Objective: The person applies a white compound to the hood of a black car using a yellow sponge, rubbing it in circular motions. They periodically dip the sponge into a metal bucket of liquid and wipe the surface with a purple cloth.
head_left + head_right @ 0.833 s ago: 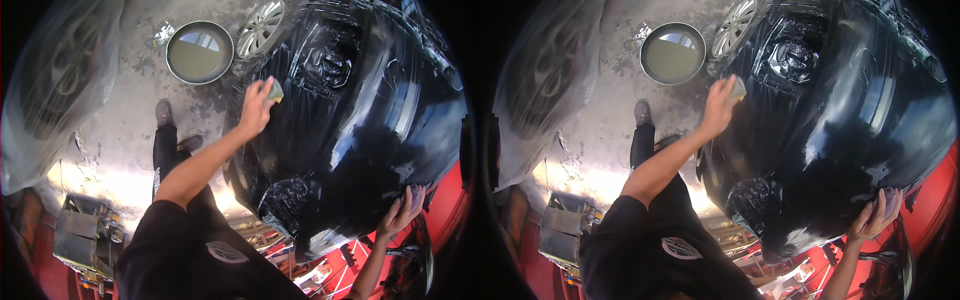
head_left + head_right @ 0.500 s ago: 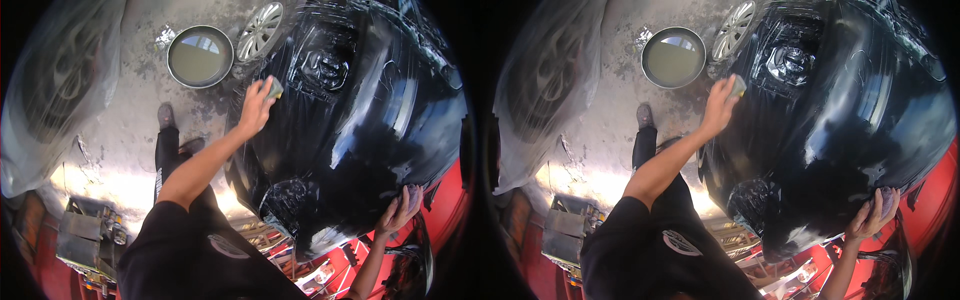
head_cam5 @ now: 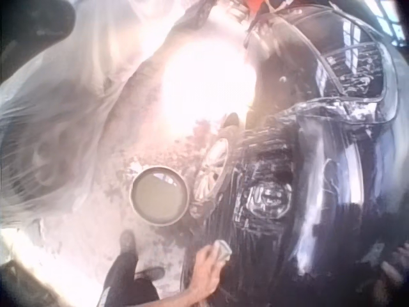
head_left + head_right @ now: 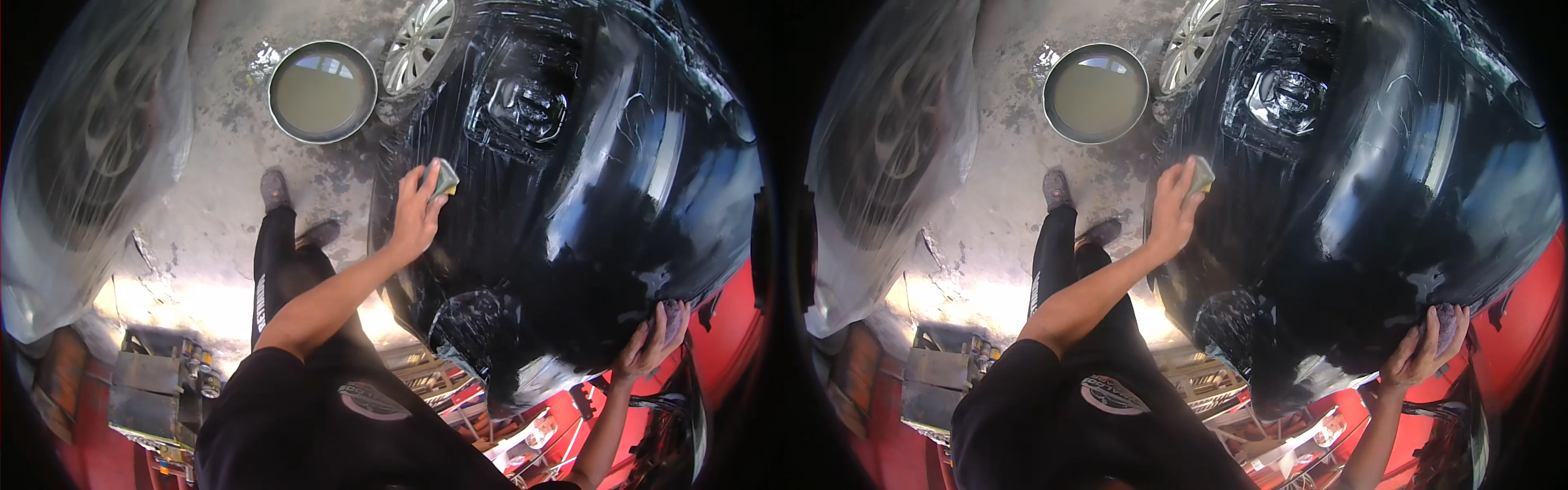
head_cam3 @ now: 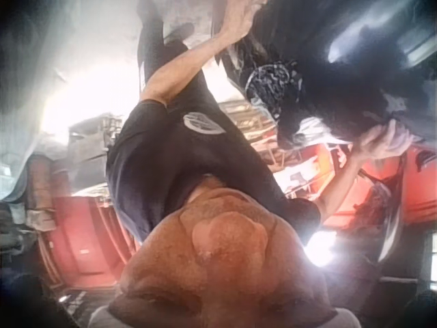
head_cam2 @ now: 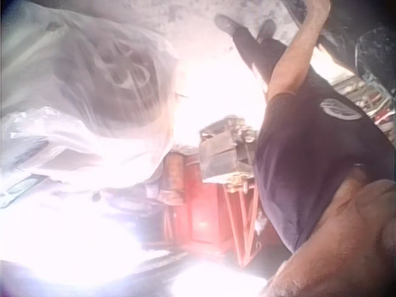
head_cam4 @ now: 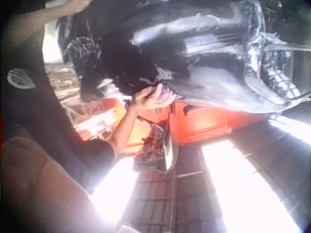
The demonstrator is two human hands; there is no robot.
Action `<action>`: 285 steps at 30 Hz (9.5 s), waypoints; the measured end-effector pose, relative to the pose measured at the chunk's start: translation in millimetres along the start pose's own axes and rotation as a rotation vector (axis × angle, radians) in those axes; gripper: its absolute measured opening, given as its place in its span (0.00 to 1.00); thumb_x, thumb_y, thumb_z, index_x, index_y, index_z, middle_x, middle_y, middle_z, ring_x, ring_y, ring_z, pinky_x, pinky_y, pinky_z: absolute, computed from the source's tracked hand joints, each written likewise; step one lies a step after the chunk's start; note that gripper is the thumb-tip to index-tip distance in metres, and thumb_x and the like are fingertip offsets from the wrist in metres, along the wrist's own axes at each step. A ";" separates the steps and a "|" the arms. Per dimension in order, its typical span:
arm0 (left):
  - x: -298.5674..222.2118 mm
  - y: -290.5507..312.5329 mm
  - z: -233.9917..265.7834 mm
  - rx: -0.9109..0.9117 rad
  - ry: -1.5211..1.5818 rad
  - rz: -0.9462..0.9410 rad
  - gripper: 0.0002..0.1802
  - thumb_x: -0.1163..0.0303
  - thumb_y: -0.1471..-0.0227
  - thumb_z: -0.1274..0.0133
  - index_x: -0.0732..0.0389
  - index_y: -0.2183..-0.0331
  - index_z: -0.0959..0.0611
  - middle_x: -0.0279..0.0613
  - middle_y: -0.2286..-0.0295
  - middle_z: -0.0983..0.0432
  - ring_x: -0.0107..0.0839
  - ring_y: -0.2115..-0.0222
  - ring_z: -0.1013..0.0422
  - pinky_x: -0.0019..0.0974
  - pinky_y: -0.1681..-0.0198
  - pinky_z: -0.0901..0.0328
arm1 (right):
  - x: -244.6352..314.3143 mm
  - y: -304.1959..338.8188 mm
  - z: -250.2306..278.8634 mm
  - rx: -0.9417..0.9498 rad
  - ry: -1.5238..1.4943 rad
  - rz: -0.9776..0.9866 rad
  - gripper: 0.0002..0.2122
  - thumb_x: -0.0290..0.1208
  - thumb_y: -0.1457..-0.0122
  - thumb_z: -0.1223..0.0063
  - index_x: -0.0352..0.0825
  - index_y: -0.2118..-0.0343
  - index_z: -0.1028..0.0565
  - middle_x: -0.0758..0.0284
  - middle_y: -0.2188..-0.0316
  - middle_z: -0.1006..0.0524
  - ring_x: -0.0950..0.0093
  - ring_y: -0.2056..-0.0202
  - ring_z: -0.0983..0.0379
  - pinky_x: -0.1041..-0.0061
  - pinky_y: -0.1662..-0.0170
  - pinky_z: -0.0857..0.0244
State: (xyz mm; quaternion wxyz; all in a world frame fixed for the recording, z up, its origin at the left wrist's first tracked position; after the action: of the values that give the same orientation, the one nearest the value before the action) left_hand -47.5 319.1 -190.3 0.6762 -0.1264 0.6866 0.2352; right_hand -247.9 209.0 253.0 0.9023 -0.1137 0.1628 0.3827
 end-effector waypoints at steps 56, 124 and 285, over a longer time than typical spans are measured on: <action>-120.6 93.0 -10.0 0.004 -0.115 -0.425 0.40 0.81 0.48 0.37 0.56 0.33 0.24 0.59 0.45 0.28 0.58 0.49 0.30 0.54 0.43 0.34 | -0.5 15.6 4.1 -0.167 -0.086 -0.019 0.19 0.26 0.34 0.44 0.43 0.40 0.18 0.53 0.34 0.29 0.53 0.33 0.34 0.57 0.29 0.42; -151.9 -226.2 -46.4 0.436 -0.405 -0.566 0.52 0.79 0.48 0.39 0.28 0.27 0.31 0.53 0.54 0.24 0.49 0.53 0.28 0.47 0.52 0.35 | -1.0 -8.1 -14.8 0.059 0.016 -0.083 0.22 0.30 0.31 0.53 0.36 0.35 0.27 0.41 0.30 0.42 0.42 0.29 0.43 0.43 0.27 0.50; -202.5 -309.6 -85.0 -0.083 -0.021 -0.232 0.25 0.64 0.41 0.36 0.62 0.44 0.20 0.55 0.59 0.30 0.58 0.57 0.27 0.58 0.55 0.30 | -8.0 -5.3 0.1 0.015 -0.040 -0.113 0.20 0.27 0.40 0.46 0.37 0.43 0.20 0.44 0.35 0.33 0.38 0.31 0.40 0.32 0.29 0.49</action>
State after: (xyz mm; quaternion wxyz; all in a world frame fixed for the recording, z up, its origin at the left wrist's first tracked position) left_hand 41.7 -17.6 -39.3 0.7003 -0.2305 0.6498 0.1850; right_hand -249.3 200.2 256.6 0.9263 -0.1081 0.1408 0.3323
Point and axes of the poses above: each hand's wrist, its own y-axis away from the middle knuckle, its own z-axis out of the back of the hand, x = y × z, the point moved 7 cm from there along -y, towards the middle knuckle
